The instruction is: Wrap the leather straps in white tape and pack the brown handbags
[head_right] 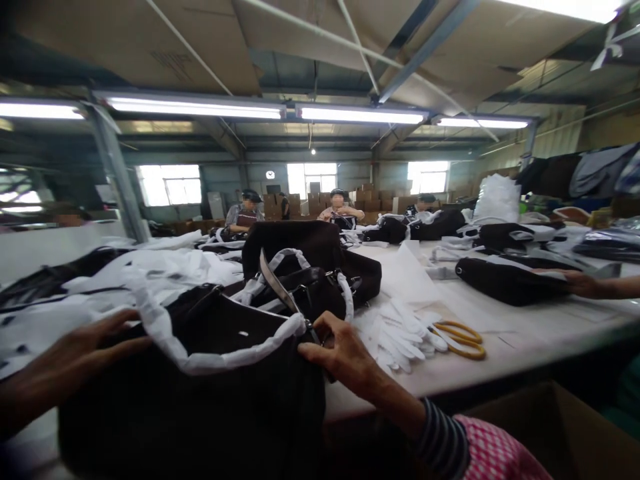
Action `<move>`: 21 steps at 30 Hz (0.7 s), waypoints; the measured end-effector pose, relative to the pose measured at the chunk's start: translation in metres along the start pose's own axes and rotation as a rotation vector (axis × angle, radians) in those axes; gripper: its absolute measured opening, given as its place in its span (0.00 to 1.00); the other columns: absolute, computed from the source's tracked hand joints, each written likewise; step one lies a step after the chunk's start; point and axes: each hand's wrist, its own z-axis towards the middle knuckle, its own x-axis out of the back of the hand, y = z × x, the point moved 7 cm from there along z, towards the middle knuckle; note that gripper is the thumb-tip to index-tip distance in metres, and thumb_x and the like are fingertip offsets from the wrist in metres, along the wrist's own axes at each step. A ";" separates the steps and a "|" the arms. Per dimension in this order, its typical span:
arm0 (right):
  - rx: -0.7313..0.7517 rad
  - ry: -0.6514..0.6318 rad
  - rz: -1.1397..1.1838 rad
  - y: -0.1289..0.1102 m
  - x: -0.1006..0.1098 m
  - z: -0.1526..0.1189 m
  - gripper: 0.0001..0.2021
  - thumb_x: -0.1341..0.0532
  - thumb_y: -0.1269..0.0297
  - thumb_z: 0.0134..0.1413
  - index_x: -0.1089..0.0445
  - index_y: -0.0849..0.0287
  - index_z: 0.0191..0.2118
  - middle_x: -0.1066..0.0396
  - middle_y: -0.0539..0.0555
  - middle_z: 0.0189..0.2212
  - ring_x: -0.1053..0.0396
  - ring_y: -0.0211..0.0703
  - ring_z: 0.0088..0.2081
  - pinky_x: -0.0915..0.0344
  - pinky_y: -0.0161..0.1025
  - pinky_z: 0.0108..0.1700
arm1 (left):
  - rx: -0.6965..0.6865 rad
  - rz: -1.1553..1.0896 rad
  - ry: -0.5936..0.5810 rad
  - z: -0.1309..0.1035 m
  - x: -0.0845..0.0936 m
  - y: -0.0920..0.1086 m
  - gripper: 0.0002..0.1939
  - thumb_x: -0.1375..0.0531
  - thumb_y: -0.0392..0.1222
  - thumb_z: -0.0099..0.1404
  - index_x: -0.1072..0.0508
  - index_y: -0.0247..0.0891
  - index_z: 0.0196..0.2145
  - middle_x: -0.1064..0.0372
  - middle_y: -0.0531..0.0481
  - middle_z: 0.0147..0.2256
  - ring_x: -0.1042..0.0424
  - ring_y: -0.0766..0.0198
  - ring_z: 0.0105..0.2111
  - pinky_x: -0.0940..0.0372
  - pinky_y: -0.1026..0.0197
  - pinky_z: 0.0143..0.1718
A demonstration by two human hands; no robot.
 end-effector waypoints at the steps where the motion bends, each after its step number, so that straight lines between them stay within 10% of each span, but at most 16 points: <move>1: 0.012 0.010 0.005 -0.006 -0.007 -0.006 0.15 0.31 0.57 0.49 0.36 0.57 0.36 0.36 0.45 0.25 0.38 0.34 0.23 0.45 0.31 0.22 | 0.009 -0.059 -0.007 -0.002 0.003 0.006 0.22 0.41 0.59 0.61 0.24 0.51 0.50 0.19 0.55 0.48 0.24 0.44 0.54 0.29 0.49 0.53; 11: 0.216 -0.115 -0.335 -0.042 -0.059 -0.049 0.09 0.35 0.65 0.58 0.32 0.57 0.28 0.32 0.48 0.25 0.34 0.40 0.28 0.43 0.36 0.30 | -0.444 -0.019 0.288 0.032 0.093 0.129 0.19 0.41 0.55 0.67 0.22 0.48 0.51 0.21 0.56 0.50 0.23 0.51 0.49 0.36 0.54 0.55; 16: 0.494 0.049 -0.508 -0.072 -0.056 -0.020 0.05 0.39 0.72 0.61 0.29 0.56 0.41 0.27 0.54 0.41 0.30 0.46 0.44 0.38 0.40 0.46 | -0.312 0.083 0.240 0.071 0.024 0.112 0.20 0.46 0.49 0.72 0.25 0.43 0.56 0.25 0.44 0.55 0.28 0.46 0.54 0.38 0.48 0.58; 21: 0.212 -0.091 -0.465 -0.041 -0.079 0.021 0.13 0.37 0.67 0.62 0.32 0.59 0.51 0.24 0.51 0.35 0.27 0.46 0.39 0.38 0.40 0.45 | -0.151 -0.022 0.143 0.093 -0.029 0.059 0.20 0.44 0.51 0.68 0.23 0.45 0.54 0.23 0.43 0.51 0.26 0.42 0.52 0.37 0.45 0.57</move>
